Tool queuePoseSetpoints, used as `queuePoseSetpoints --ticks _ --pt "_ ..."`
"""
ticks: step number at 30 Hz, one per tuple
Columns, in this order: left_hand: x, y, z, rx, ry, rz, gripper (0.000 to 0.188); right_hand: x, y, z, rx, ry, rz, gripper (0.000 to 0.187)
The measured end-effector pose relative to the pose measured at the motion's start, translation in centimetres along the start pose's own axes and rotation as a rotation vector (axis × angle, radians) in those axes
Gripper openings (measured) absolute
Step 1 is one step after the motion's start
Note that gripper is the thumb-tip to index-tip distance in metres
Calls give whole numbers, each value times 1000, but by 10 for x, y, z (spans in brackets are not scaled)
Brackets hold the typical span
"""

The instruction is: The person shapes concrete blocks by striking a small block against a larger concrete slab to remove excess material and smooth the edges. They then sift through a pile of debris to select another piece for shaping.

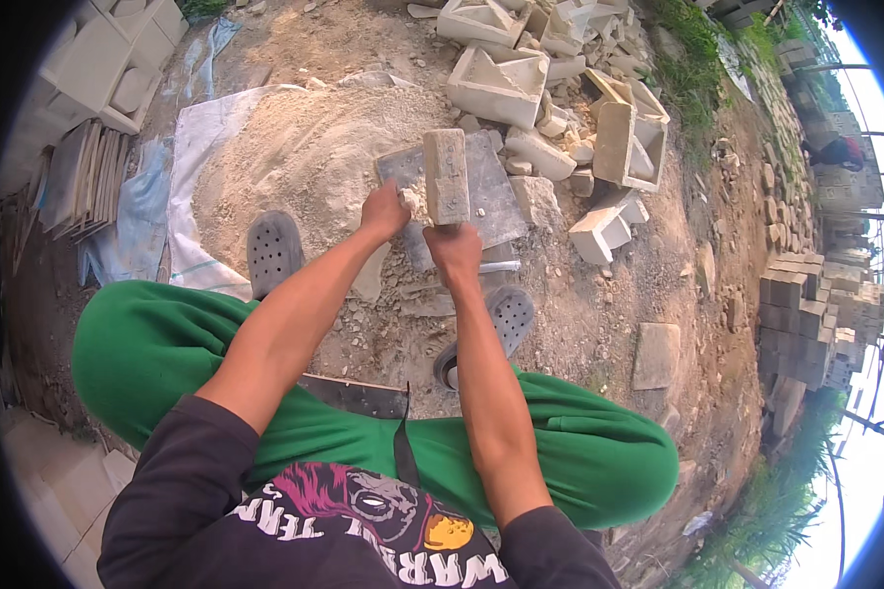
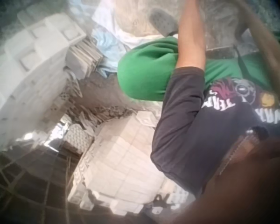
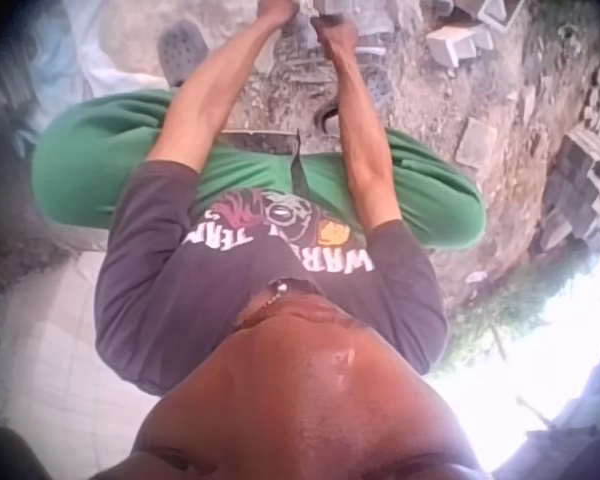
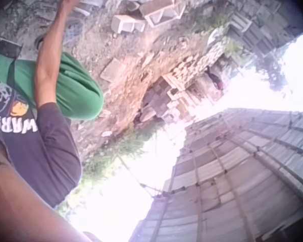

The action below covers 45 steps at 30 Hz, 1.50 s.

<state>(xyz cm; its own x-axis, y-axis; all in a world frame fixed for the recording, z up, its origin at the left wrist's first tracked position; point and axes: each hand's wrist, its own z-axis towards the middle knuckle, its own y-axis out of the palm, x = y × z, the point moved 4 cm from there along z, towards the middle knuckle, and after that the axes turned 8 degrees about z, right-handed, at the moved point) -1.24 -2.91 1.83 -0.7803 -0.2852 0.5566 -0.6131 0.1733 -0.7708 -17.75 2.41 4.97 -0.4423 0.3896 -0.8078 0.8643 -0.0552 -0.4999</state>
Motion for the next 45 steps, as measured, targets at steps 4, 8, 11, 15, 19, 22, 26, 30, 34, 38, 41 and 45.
queuePoseSetpoints --ticks 4,8,11,15,19,22,26,30,34,38,41,45 --pt "12 -3 1 -49 9 9 35 36 7 8 -89 239 -234 36" --pt "-8 -3 3 -51 -12 13 34 -2 3 2 -137 272 -137 37" --pt "-2 -1 -2 -30 6 -17 33 -12 -7 0 -73 171 -82 34" --pt "6 -1 -3 -52 -4 10 32 0 -10 -1 26 -13 -25 28" --pt "-5 -1 5 -65 12 62 32 13 3 -14 -110 220 -184 39" --pt "-7 0 8 -91 9 29 35 9 3 -1 -216 419 -143 42" --pt "-8 2 0 -70 12 -2 36 -16 -9 2 -52 220 -83 41" --pt "-7 7 5 -50 19 32 36 -9 -7 6 -29 169 -42 45" --pt "4 2 3 -78 -14 30 37 23 4 12 -96 280 -201 43" --pt "2 -2 8 -94 -14 48 38 19 0 21 -96 299 -190 44" --pt "-10 2 2 -61 -10 17 39 -26 -4 1 -108 269 -63 44" --pt "-3 1 11 -141 37 69 38 -21 -4 -1 -23 148 -99 33"
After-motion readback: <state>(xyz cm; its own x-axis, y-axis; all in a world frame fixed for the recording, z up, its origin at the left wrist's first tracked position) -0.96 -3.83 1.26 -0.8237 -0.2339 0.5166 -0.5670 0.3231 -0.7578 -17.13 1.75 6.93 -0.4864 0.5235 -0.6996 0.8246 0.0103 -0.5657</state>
